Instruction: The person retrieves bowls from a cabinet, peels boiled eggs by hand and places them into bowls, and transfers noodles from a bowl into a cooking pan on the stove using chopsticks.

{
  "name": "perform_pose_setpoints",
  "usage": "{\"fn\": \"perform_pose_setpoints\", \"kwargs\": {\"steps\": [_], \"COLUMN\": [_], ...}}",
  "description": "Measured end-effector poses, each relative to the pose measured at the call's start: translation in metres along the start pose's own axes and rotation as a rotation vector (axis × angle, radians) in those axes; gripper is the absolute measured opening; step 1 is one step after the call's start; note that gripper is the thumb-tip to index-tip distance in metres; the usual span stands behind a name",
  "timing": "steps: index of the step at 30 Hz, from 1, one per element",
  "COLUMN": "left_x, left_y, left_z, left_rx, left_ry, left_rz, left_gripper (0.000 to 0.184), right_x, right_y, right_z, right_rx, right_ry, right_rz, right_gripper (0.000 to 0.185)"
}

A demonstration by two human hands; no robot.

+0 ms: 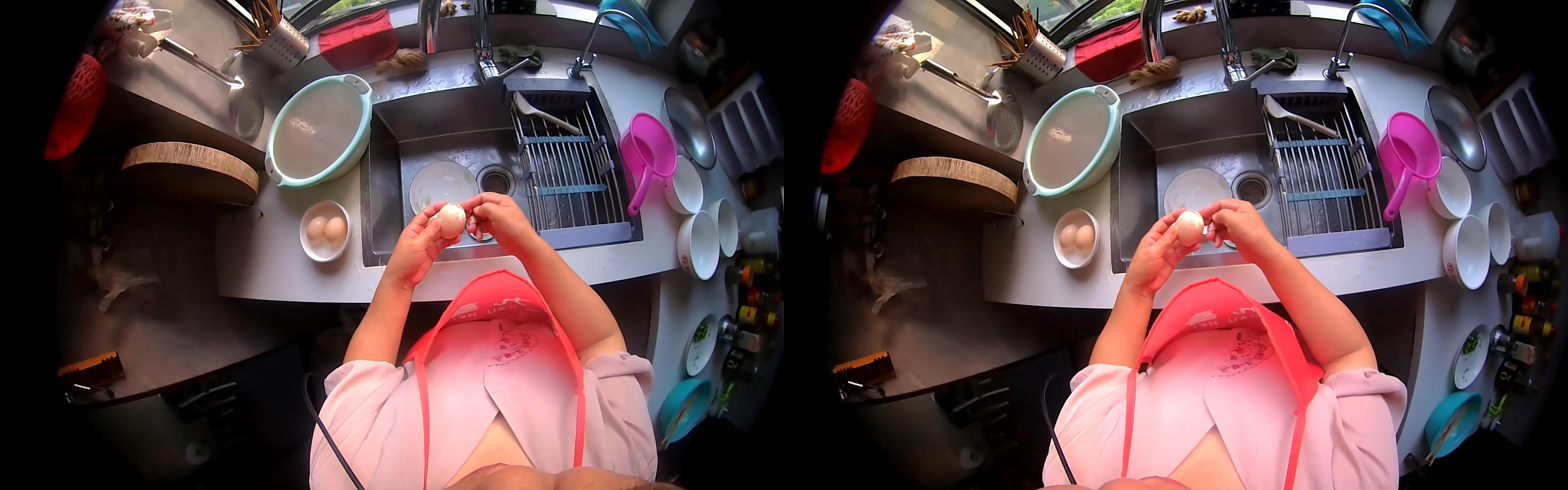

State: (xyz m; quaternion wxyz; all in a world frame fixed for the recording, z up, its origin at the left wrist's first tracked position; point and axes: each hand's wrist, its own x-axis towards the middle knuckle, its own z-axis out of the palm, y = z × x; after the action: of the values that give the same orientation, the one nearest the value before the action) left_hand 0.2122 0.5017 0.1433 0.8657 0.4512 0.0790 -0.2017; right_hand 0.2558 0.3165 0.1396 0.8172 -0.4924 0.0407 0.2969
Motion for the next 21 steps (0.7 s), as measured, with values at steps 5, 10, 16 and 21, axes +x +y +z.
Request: {"fn": "perform_pose_setpoints", "kwargs": {"steps": [5,10,16,21], "left_x": [0.003,0.002,0.003,0.006], "left_y": [0.002,0.003,-0.002,-0.001], "left_z": [0.003,0.01,0.012,0.013], "left_rx": [-0.039,-0.012,0.177,0.154], "left_ry": [-0.005,-0.02,0.07,0.082], "left_rz": [0.028,0.067,0.082,0.054], "left_gripper": [0.034,0.033,0.034,0.034], "right_x": [-0.002,0.001,0.003,0.002], "right_y": [-0.001,0.004,0.0,0.002], "right_z": [0.008,0.006,0.005,0.006], "right_rx": [0.067,-0.01,-0.209,-0.176], "right_ry": [-0.026,-0.052,-0.047,0.009], "right_rz": [-0.008,-0.104,-0.063,-0.078], "right_gripper": [0.021,0.026,0.03,0.031]}}
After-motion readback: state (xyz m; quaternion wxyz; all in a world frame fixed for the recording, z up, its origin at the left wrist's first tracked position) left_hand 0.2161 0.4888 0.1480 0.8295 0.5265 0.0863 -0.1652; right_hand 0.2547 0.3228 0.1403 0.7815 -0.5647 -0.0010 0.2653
